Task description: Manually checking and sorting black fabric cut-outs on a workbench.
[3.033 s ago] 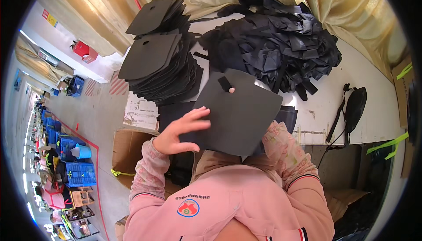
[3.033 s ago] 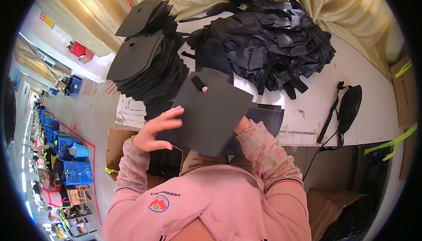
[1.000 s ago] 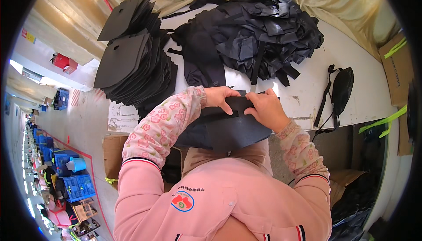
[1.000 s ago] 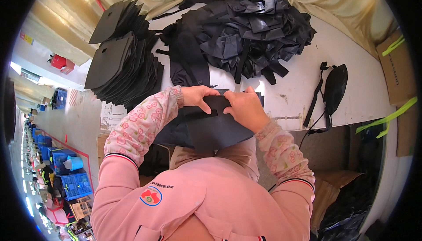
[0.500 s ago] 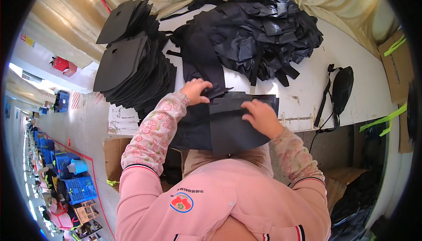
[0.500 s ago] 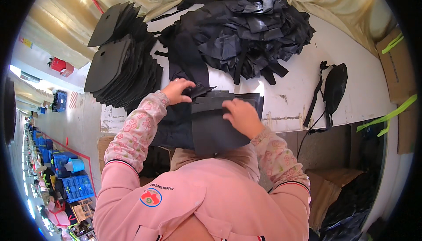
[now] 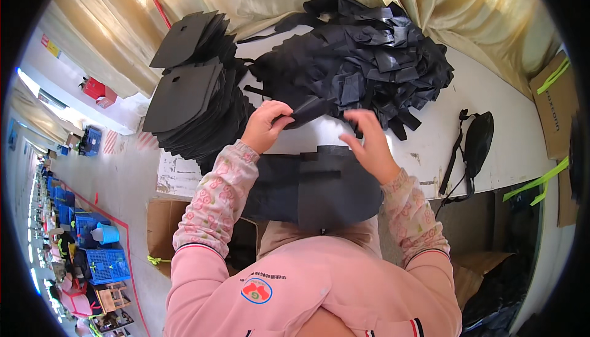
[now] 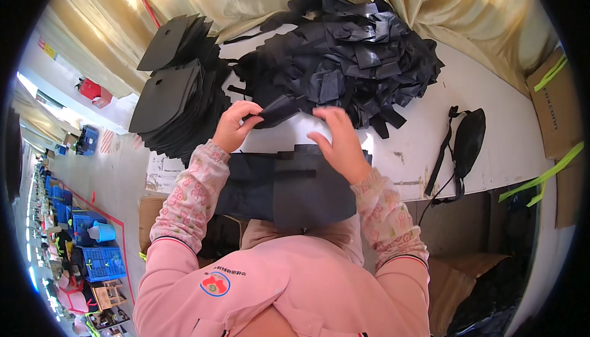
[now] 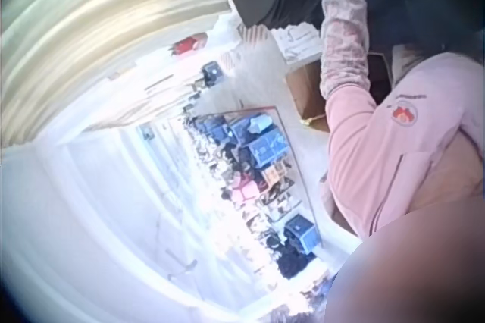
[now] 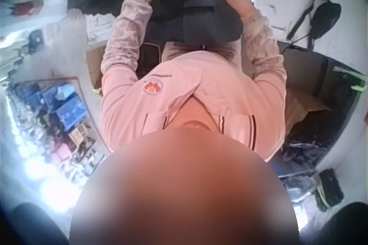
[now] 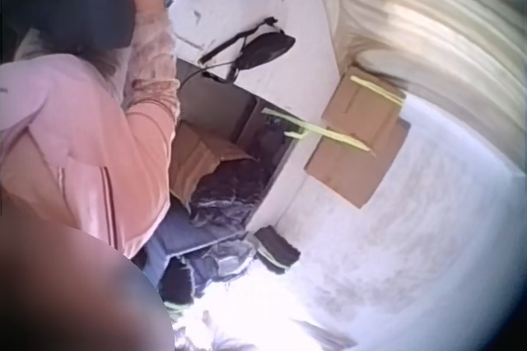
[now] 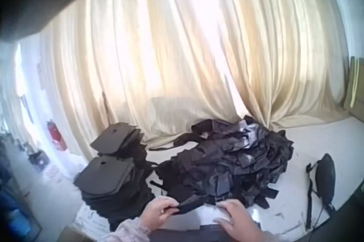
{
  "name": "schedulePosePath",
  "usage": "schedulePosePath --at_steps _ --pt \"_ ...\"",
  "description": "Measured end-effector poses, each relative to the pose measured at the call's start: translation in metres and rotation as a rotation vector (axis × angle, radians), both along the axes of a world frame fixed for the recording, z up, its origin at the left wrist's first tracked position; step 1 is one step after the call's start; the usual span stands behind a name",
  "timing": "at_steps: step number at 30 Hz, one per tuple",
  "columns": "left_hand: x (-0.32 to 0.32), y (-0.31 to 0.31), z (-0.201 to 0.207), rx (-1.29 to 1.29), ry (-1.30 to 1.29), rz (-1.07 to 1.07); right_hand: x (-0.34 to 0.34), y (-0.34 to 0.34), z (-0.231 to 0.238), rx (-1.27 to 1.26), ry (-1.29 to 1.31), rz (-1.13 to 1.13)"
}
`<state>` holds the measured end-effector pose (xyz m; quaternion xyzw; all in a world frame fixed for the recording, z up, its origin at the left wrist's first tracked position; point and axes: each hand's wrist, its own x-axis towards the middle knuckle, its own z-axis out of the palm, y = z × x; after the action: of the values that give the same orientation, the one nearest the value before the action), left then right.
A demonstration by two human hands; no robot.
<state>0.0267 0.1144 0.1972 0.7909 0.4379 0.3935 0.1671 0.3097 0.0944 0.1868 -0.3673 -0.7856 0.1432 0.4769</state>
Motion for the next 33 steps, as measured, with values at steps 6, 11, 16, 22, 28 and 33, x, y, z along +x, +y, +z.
schedulePosePath --at_steps 6,11,16,22,28,33 --pt "0.006 -0.023 0.067 0.467 0.136 -0.039 -0.02 0.043 0.058 -0.576 0.255 0.425" --pt "-0.008 -0.041 0.063 0.278 -0.039 0.18 -0.039 0.023 0.081 -0.744 0.232 0.447" --pt "0.023 -0.062 0.068 -0.292 -0.764 -0.271 -0.056 -0.001 0.094 0.131 0.11 0.341" --pt "0.012 -0.054 0.06 -0.241 -0.528 -0.023 -0.037 -0.013 0.113 -0.108 0.106 0.612" --pt "-0.007 -0.051 0.072 -0.277 -0.541 -0.173 -0.017 -0.012 0.11 -0.217 0.041 0.413" --pt "0.012 -0.056 0.081 -0.058 -0.308 0.021 -0.045 -0.029 0.117 0.308 -0.066 -0.059"
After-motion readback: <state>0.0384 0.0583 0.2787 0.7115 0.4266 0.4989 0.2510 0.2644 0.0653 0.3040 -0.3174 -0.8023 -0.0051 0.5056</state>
